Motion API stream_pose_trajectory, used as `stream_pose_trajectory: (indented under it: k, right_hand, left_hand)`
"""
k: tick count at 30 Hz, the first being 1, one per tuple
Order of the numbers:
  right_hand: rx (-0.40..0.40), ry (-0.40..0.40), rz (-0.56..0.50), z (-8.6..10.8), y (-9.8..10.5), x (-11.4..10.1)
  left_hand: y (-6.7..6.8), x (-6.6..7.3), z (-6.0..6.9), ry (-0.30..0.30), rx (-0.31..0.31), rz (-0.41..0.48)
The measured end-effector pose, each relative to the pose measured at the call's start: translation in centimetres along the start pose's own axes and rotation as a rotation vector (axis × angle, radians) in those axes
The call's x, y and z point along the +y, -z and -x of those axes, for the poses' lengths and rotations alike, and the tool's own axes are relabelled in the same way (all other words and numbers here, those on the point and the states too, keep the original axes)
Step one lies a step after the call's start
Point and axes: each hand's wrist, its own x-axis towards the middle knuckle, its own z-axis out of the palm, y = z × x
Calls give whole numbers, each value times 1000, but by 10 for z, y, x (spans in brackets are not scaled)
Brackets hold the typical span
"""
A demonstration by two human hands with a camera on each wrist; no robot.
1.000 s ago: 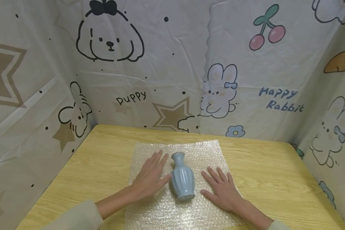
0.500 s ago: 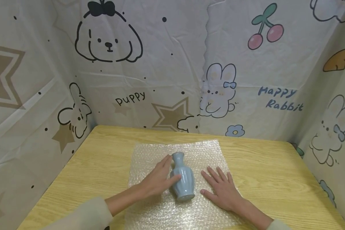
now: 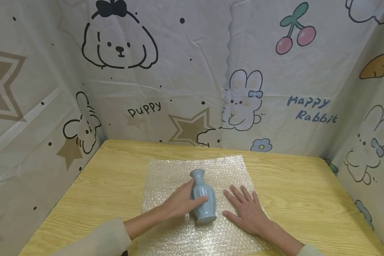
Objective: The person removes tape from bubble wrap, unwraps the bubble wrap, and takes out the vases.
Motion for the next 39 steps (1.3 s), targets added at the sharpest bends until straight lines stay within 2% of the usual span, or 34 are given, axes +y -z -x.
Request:
stream_pose_trajectory:
  k: [2,9,16,26,30,34,39]
  right_hand:
    - [1,0,-2,0,0,0]
    - [-12,-13,-14,0,0,0]
    - [5,-4,-8,0,1,0]
    - [-25,-13,-11,0,1,-1]
    - [-21,-13,-12,0,2,-1]
    - [-29,-15,-18,0,2,0]
    - [-30,-14,-16,0,0,2]
  left_hand:
    - [-1,0,-1,11,-3,19]
    - [-3,-1,-4,106,-15,64]
    - [-11,3,-11,146,-25,81]
    - [-15,8,-13,198,-57,221]
    - [-15,9,-11,231,-60,224]
    - [-14,11,-7,244,-68,219]
    - [-14,14,-3,215,-88,243]
